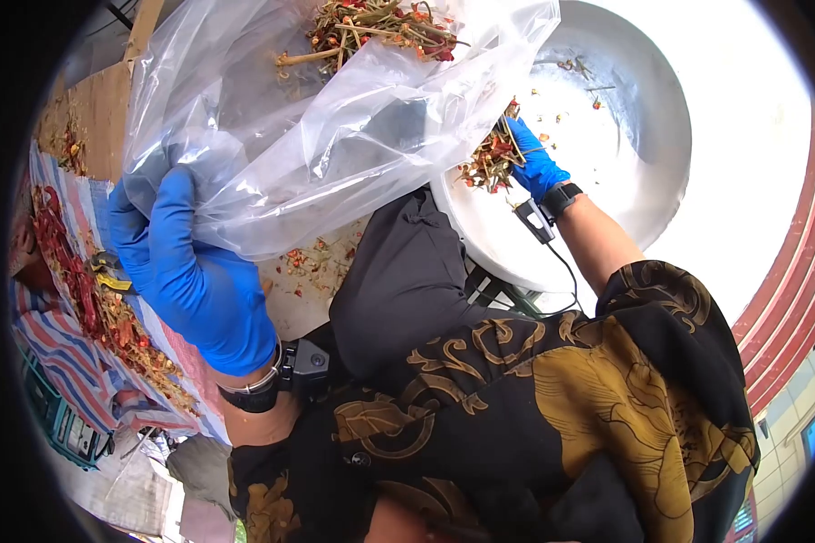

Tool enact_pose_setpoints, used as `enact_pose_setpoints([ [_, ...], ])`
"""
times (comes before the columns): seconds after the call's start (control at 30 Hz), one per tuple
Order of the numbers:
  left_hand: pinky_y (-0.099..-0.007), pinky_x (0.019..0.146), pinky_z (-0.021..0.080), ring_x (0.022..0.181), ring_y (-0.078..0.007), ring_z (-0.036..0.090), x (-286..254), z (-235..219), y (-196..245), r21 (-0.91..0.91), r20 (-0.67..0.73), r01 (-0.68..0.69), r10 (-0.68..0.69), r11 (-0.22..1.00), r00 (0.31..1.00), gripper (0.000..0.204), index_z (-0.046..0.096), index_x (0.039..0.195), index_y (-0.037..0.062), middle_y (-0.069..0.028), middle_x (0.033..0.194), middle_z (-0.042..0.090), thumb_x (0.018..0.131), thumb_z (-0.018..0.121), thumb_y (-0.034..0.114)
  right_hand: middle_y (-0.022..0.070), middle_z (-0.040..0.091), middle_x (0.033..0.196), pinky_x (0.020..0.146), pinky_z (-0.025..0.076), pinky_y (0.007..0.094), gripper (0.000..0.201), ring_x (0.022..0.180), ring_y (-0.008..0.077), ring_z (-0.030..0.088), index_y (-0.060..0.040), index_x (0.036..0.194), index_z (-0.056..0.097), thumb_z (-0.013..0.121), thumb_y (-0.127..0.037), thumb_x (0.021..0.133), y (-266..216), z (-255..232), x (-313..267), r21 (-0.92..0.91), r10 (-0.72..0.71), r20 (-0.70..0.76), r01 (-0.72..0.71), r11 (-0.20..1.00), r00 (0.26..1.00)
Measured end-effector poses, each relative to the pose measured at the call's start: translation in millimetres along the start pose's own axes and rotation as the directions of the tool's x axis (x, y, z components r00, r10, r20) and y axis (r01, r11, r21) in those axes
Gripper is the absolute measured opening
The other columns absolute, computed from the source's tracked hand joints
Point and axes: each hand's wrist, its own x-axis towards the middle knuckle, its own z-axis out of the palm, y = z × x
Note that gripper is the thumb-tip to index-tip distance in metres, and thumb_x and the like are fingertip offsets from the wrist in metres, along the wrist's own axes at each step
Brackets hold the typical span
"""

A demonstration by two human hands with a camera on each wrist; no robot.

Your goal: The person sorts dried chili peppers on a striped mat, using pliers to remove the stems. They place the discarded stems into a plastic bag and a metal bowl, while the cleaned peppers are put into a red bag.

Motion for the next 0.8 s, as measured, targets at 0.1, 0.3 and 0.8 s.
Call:
enact_pose_setpoints([
  [0.1, -0.0253, 0.087, 0.044, 0.092, -0.0137, 0.056, -1.9, 5.9, 0.5, 0.014, -0.047, 0.022, -0.021, 1.000, 0.999, 0.022, 0.055, 0.102, 0.0029, -0.0073, 0.101, 0.059, 0.082, 0.054, -0.006, 0.0064, 0.060, 0.108, 0.084, 0.048, 0.0297, 0.037, 0.097, 0.0159, 0.059, -0.0047, 0.121, 0.049, 0.056, -0.019, 0.087, -39.8, 9.1, -34.0, -0.092, -0.031, -0.053, 0.026, 0.995, 0.998],
  [0.3, -0.0254, 0.086, 0.044, 0.091, -0.0116, 0.056, -7.5, 8.6, -4.1, -0.103, 0.064, 0.038, -0.031, 0.994, 0.997, 0.022, 0.055, 0.103, 0.0019, -0.0066, 0.099, 0.059, 0.082, 0.056, -0.004, 0.0113, 0.044, 0.131, 0.097, 0.041, 0.0352, 0.047, 0.112, 0.0232, 0.050, -0.0035, 0.131, 0.036, 0.053, -0.014, 0.088, -93.2, -29.2, -98.9, -0.656, -0.538, 0.347, 0.609, 0.446, 0.768],
  [0.8, -0.0224, 0.080, 0.043, 0.086, -0.0076, 0.054, -4.5, 15.3, -1.7, -0.163, 0.095, 0.086, -0.072, 0.983, 0.993, 0.021, 0.053, 0.103, 0.0024, -0.0032, 0.096, 0.059, 0.083, 0.056, -0.001, 0.0145, 0.041, 0.131, 0.102, 0.034, 0.0399, 0.057, 0.118, 0.0248, 0.045, -0.0051, 0.132, 0.035, 0.062, -0.011, 0.082, -131.8, 169.3, -55.2, -0.411, -0.546, 0.419, 0.687, 0.599, 0.726],
])
